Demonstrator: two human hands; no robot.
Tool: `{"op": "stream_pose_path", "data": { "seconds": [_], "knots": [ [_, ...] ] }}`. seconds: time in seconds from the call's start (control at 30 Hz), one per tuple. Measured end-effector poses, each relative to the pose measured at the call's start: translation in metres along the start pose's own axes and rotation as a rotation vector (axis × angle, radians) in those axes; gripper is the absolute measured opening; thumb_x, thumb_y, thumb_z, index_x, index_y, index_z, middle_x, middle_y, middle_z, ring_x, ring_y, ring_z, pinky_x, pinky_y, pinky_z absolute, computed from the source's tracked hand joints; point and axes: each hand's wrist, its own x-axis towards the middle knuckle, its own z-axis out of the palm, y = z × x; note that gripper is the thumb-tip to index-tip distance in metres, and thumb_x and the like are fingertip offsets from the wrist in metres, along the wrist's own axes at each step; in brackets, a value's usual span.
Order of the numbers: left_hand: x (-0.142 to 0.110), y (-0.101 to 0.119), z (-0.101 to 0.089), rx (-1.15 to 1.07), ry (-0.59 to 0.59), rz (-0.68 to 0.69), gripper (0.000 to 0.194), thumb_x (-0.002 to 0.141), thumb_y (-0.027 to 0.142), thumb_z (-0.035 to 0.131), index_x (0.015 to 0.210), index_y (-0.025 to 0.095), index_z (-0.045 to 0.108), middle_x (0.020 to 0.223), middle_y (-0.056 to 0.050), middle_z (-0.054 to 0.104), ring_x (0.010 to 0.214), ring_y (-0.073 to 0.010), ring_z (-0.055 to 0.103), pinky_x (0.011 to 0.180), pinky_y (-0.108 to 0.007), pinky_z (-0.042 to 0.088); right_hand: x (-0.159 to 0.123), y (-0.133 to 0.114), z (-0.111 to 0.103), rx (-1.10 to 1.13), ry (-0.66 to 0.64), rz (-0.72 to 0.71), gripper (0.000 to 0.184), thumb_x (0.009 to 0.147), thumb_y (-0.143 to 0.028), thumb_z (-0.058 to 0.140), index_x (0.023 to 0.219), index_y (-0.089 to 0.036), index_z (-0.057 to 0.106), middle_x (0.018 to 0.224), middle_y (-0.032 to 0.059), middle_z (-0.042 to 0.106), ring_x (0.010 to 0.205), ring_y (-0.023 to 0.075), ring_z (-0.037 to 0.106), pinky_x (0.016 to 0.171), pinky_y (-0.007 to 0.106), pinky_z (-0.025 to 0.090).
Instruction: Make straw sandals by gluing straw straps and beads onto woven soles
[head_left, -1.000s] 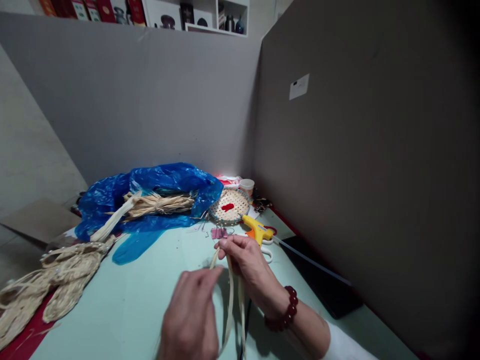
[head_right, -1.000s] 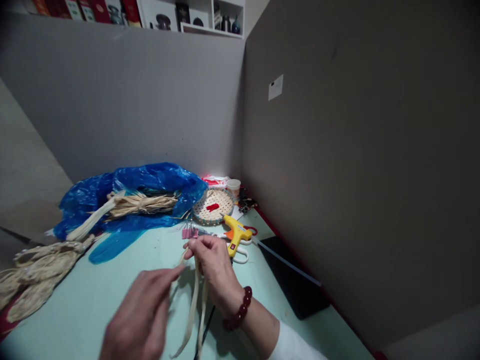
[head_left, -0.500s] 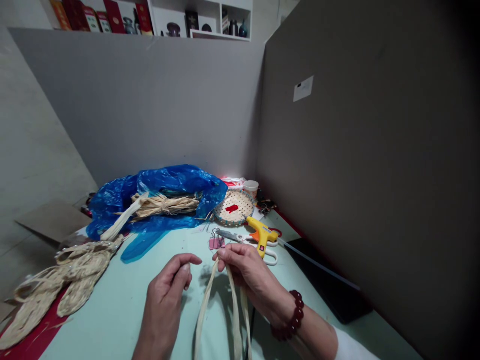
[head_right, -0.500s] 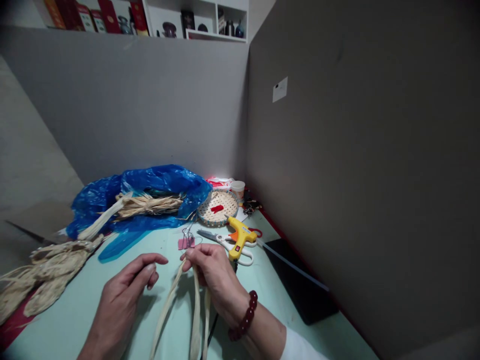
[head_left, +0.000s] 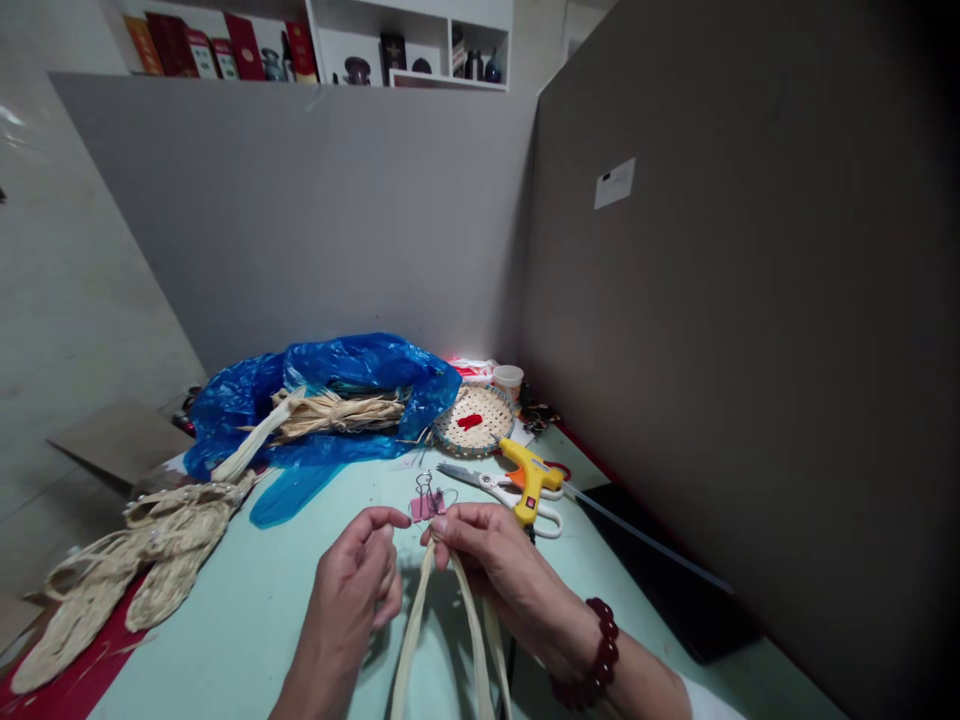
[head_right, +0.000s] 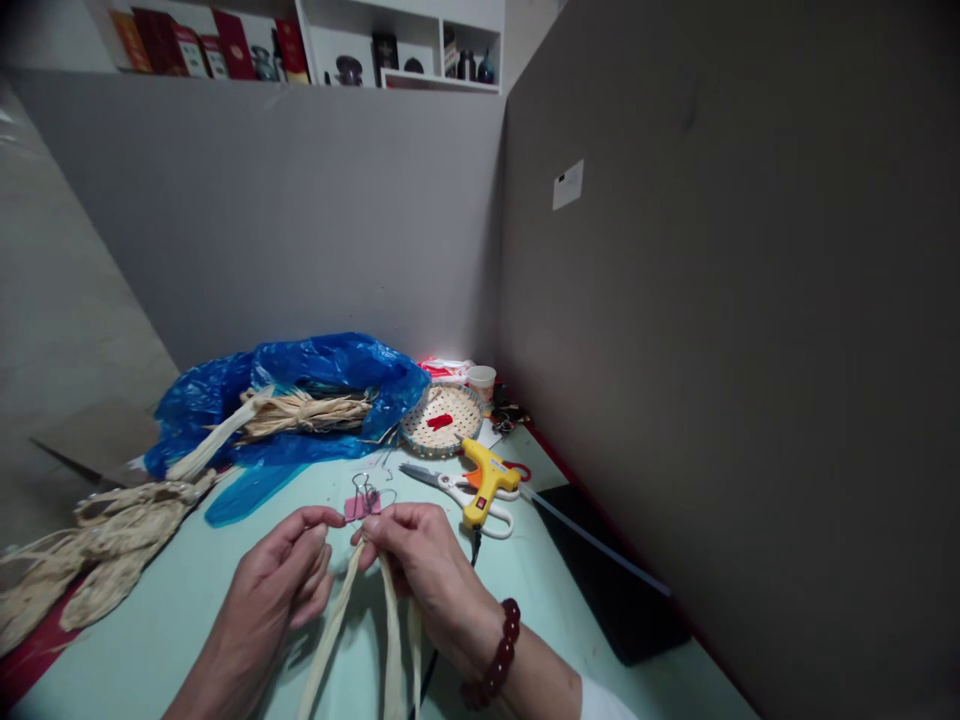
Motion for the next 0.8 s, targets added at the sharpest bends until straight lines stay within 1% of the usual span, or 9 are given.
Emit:
{"op": "stream_pose_path", "data": {
  "seconds": [0.1, 0.17, 0.3, 0.37, 0.47, 0.57, 0.8],
  "knots": [
    [0.002, -0.004, 0.000, -0.043, -0.021, 0.002, 0.026, 0.091, 0.044, 0.059, 0.088, 0.018, 0.059, 0.048, 0.013, 0.041, 0.037, -0.0074, 0.043, 0.041, -0.022, 0.039, 0.003, 0.000, -0.002, 0.009, 0.004, -0.003, 0.036, 0.083, -0.044, 0.066, 0.063, -0.015, 0.060, 0.052, -0.0052, 0.042, 0.047, 0.0073, 0.027, 0.048, 0.025, 0.014],
    [0.003, -0.006, -0.001, -0.061, -0.034, -0.009, 0.025, 0.092, 0.040, 0.060, 0.084, 0.017, 0.060, 0.050, 0.012, 0.046, 0.039, -0.0071, 0.047, 0.041, -0.022, 0.042, 0.005, 0.000, -0.003, 0.014, 0.010, -0.005, 0.037, 0.081, -0.045, 0.068, 0.062, -0.015, 0.059, 0.054, -0.0042, 0.045, 0.047, 0.0072, 0.029, 0.048, 0.025, 0.015],
    [0.005, -0.013, -0.005, -0.115, -0.027, -0.059, 0.028, 0.094, 0.040, 0.056, 0.079, 0.017, 0.058, 0.049, 0.014, 0.037, 0.033, -0.0037, 0.033, 0.033, -0.018, 0.031, 0.008, -0.001, -0.006, 0.018, 0.033, 0.004, 0.038, 0.076, -0.048, 0.070, 0.062, -0.015, 0.058, 0.058, -0.0035, 0.049, 0.047, 0.0067, 0.028, 0.047, 0.024, 0.015],
    [0.006, -0.016, -0.006, -0.138, -0.014, -0.080, 0.030, 0.095, 0.041, 0.055, 0.077, 0.017, 0.057, 0.049, 0.014, 0.035, 0.032, -0.0030, 0.028, 0.031, -0.017, 0.028, 0.008, 0.000, -0.007, 0.014, 0.036, 0.007, 0.038, 0.075, -0.049, 0.070, 0.063, -0.015, 0.058, 0.058, -0.0039, 0.048, 0.048, 0.0070, 0.028, 0.047, 0.024, 0.016],
    [0.007, -0.020, -0.005, -0.150, 0.014, -0.095, 0.029, 0.095, 0.041, 0.055, 0.079, 0.016, 0.057, 0.051, 0.013, 0.038, 0.033, -0.0023, 0.027, 0.030, -0.017, 0.024, 0.010, 0.003, -0.008, 0.006, 0.019, 0.009, 0.037, 0.076, -0.048, 0.069, 0.063, -0.015, 0.058, 0.055, -0.0045, 0.046, 0.048, 0.0073, 0.029, 0.047, 0.024, 0.016],
    [0.006, -0.023, -0.003, -0.149, 0.030, -0.105, 0.030, 0.095, 0.042, 0.055, 0.079, 0.016, 0.057, 0.051, 0.013, 0.038, 0.032, -0.0019, 0.025, 0.029, -0.016, 0.021, 0.011, 0.004, -0.008, 0.000, 0.000, 0.000, 0.035, 0.080, -0.044, 0.067, 0.063, -0.015, 0.058, 0.054, -0.0053, 0.045, 0.046, 0.0072, 0.028, 0.046, 0.023, 0.016],
    [0.006, -0.027, -0.003, -0.135, 0.004, -0.132, 0.033, 0.095, 0.043, 0.054, 0.077, 0.016, 0.057, 0.049, 0.014, 0.037, 0.031, -0.0018, 0.024, 0.028, -0.016, 0.021, 0.010, 0.004, -0.007, -0.017, -0.016, -0.033, 0.035, 0.090, -0.036, 0.061, 0.062, -0.015, 0.057, 0.052, -0.0087, 0.039, 0.044, 0.0072, 0.027, 0.046, 0.022, 0.018]
  ]
}}
